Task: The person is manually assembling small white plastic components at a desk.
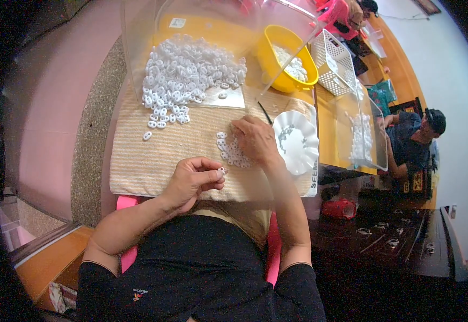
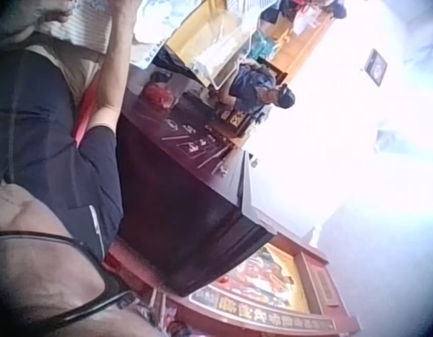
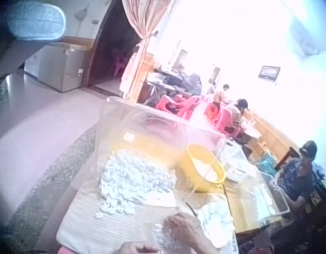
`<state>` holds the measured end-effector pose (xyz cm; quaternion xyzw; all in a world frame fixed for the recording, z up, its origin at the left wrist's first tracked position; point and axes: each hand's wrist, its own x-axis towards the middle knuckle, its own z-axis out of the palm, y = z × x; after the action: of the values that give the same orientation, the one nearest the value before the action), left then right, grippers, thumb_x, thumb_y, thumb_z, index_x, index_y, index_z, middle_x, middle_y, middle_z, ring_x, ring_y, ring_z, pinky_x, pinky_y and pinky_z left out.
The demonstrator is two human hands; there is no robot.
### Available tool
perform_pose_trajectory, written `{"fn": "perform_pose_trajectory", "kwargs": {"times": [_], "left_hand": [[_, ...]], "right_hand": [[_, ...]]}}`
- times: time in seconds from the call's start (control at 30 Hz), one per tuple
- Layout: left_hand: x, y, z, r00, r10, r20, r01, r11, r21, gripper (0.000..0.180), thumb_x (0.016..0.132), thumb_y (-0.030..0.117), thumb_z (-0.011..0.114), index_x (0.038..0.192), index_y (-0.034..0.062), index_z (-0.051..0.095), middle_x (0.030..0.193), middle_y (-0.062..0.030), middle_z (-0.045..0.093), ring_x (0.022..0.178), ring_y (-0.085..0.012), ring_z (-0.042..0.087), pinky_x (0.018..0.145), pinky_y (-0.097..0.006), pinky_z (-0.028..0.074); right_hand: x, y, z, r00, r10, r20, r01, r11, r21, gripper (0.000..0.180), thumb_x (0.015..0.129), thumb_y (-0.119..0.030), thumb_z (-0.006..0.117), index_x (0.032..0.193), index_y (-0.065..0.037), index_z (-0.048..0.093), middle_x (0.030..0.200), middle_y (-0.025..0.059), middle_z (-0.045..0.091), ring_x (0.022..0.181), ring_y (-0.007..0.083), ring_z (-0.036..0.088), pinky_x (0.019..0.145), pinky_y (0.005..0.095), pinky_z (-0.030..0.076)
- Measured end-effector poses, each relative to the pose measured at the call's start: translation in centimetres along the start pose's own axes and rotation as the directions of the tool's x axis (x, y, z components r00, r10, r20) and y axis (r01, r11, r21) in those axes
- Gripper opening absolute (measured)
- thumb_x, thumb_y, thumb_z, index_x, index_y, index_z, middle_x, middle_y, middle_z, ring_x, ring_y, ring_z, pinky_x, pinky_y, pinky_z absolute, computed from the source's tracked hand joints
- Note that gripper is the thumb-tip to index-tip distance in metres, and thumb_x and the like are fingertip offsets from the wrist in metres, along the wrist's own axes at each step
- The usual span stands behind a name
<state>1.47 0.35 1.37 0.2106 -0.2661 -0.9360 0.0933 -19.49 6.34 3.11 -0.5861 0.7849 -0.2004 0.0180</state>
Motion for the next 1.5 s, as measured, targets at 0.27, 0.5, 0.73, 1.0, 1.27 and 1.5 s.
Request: {"fn": "perform_pose_trajectory", "kwargs": {"times": [0.27, 0.5, 0.73, 1.0, 1.27, 1.5], "left_hand": [[-0.2, 0.2, 0.0, 1.0, 0.022, -0.011, -0.022, 1.0, 0.006, 0.013, 0.084, 0.001, 0.066, 0.096, -0.0019, 0.062, 0.087, -0.0091, 0.065, 0.076, -0.0152, 0.065, 0.072, -0.029, 0.058], [-0.1, 0.6, -0.2, 0.999, 0.035, -0.027, -0.035, 0.999, 0.004, 0.013, 0.085, 0.001, 0.065, 0.098, -0.0019, 0.062, 0.087, -0.0093, 0.066, 0.077, -0.0155, 0.066, 0.073, -0.029, 0.058], [0.1, 0.5, -0.4, 0.998, 0.058, 0.005, -0.058, 0.998, -0.038, 0.013, 0.086, 0.001, 0.065, 0.099, -0.0008, 0.062, 0.089, -0.0087, 0.067, 0.079, -0.0155, 0.066, 0.073, -0.029, 0.058], [0.0, 0.5, -0.2, 0.996, 0.075, 0.042, -0.073, 0.996, -0.048, 0.013, 0.087, 0.004, 0.065, 0.099, -0.0015, 0.064, 0.091, -0.0092, 0.067, 0.079, -0.0146, 0.065, 0.074, -0.027, 0.056], [0.0, 0.5, 0.0, 0.997, 0.072, 0.032, -0.071, 0.997, -0.031, 0.015, 0.086, 0.004, 0.066, 0.099, -0.0014, 0.064, 0.09, -0.0092, 0.068, 0.078, -0.0135, 0.065, 0.071, -0.025, 0.055], [0.3, 0.3, -0.3, 0.998, 0.063, -0.006, -0.063, 0.998, -0.027, 0.016, 0.086, 0.002, 0.065, 0.102, 0.0007, 0.063, 0.093, -0.01, 0.068, 0.08, -0.0157, 0.067, 0.074, -0.029, 0.058]], "right_hand": [[0.0, -0.7, -0.6, 0.994, -0.021, 0.111, 0.025, 0.999, -0.035, 0.025, 0.082, -0.004, 0.054, 0.103, -0.011, 0.066, 0.09, 0.0118, 0.064, 0.087, 0.031, 0.062, 0.076, 0.0401, 0.049], [-1.6, -0.3, -1.1, 0.999, -0.043, 0.006, 0.042, 0.987, 0.156, 0.024, 0.083, 0.0, 0.058, 0.106, -0.006, 0.063, 0.087, 0.0131, 0.064, 0.08, 0.027, 0.064, 0.07, 0.0362, 0.05], [-4.8, -2.7, -1.0, 0.929, 0.281, 0.239, -0.355, 0.499, 0.79, 0.014, 0.091, -0.005, 0.06, 0.102, 0.002, 0.063, 0.086, 0.0046, 0.066, 0.077, 0.0116, 0.061, 0.07, 0.0253, 0.05], [-6.7, -4.7, -0.5, 0.909, 0.218, 0.354, -0.399, 0.218, 0.891, 0.02, 0.088, -0.006, 0.064, 0.105, 0.005, 0.062, 0.087, 0.0079, 0.067, 0.076, 0.013, 0.063, 0.068, 0.0256, 0.052], [-7.5, -3.7, 0.1, 0.916, 0.146, 0.374, -0.401, 0.283, 0.871, 0.031, 0.089, -0.001, 0.063, 0.119, 0.006, 0.058, 0.099, 0.0122, 0.068, 0.086, 0.0164, 0.066, 0.075, 0.0282, 0.055], [-7.9, -3.0, 0.7, 0.92, 0.151, 0.361, -0.387, 0.21, 0.898, 0.031, 0.089, 0.001, 0.061, 0.12, 0.005, 0.057, 0.098, 0.0118, 0.068, 0.086, 0.017, 0.066, 0.074, 0.0282, 0.056]]}}
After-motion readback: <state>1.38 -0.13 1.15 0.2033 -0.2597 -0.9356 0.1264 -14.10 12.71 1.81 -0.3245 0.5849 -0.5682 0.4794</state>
